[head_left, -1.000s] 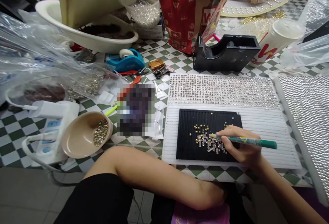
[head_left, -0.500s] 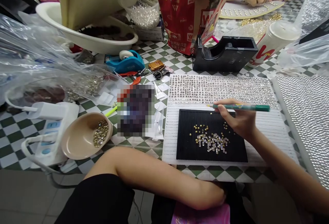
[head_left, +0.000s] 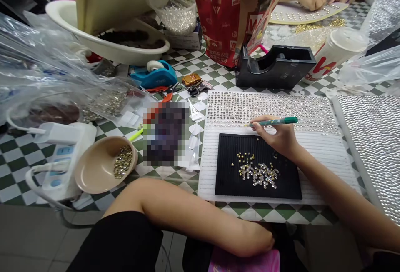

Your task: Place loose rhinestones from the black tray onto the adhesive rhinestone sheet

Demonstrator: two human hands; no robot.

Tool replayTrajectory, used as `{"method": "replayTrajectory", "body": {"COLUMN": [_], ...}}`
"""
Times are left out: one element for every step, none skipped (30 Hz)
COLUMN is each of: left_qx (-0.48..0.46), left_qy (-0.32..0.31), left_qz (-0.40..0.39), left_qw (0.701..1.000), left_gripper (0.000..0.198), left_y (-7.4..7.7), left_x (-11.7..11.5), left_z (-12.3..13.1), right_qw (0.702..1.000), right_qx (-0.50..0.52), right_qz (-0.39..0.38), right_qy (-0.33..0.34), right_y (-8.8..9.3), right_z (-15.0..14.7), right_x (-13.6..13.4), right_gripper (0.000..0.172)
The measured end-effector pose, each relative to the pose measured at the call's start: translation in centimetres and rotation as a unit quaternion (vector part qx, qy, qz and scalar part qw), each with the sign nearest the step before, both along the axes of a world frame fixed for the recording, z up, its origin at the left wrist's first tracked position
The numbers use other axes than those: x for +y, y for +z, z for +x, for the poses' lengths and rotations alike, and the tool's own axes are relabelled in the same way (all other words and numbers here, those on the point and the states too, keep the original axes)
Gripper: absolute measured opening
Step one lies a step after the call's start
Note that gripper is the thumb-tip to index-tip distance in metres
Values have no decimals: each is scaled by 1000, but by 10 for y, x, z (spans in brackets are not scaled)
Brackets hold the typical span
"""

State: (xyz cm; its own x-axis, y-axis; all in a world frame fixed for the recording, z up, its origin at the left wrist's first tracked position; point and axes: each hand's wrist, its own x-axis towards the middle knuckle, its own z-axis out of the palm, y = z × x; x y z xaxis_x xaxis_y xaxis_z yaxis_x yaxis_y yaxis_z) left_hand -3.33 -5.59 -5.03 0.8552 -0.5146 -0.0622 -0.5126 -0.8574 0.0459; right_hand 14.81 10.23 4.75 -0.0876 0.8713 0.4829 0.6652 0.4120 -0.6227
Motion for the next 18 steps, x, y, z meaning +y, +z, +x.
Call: {"method": "replayTrajectory", "body": {"left_qx": [-3, -5, -6, -5, -2, 2, 7, 11, 16, 20, 23, 26, 28, 28, 27, 26, 24, 23], "left_qy": [1, 3, 6, 8, 9, 9, 9, 10, 11, 13, 17, 23, 32, 41, 51, 59, 64, 67], "left_qz": [0, 2, 2, 2, 1, -1, -4, -8, -12, -17, -20, -20, -19, -16, -14, -14, -17, -23], "left_qw": [1000, 1000, 1000, 1000, 1000, 1000, 1000, 1000, 1000, 1000, 999, 999, 999, 999, 998, 998, 997, 997], "left_gripper": [20, 19, 20, 20, 21, 22, 23, 25, 25, 25, 24, 24, 24, 24, 25, 26, 27, 27], "left_y": [1, 2, 3, 4, 5, 6, 6, 6, 6, 6, 5, 5, 4, 3, 2, 1, 0, -1], "left_x": [0, 0, 0, 0, 1, 2, 2, 3, 3, 3, 3, 1, 0, -1, -3, -4, -4, -5], "left_z": [0, 0, 0, 1, 1, 1, 2, 2, 3, 4, 4, 5, 6, 6, 6, 7, 7, 7], "right_qw": [1000, 1000, 1000, 1000, 1000, 1000, 1000, 999, 999, 999, 1000, 1000, 1000, 1000, 1000, 1000, 1000, 999], "right_qx": [1, 3, 5, 8, 12, 17, 20, 21, 21, 19, 16, 13, 12, 13, 15, 19, 22, 24], "right_qz": [-2, -4, -5, -4, -3, -3, -3, -3, -3, -4, -4, -3, -3, -4, -6, -9, -15, -21], "right_qy": [1, 0, -2, -6, -10, -16, -20, -24, -26, -26, -23, -19, -11, -3, 4, 10, 15, 20], "right_y": [0, 1, 2, 4, 7, 10, 13, 17, 20, 23, 25, 27, 27, 27, 26, 25, 23, 21], "right_z": [0, 0, 0, 0, 1, 2, 2, 2, 2, 1, -1, -3, -5, -8, -11, -13, -15, -17], "right_x": [0, 0, 0, -1, -2, -5, -8, -13, -19, -25, -32, -39, -46, -52, -58, -63, -66, -69], "right_gripper": [10, 10, 10, 10, 10, 10, 10, 10, 10, 10, 10, 10, 10, 11, 12, 12, 13, 13]}}
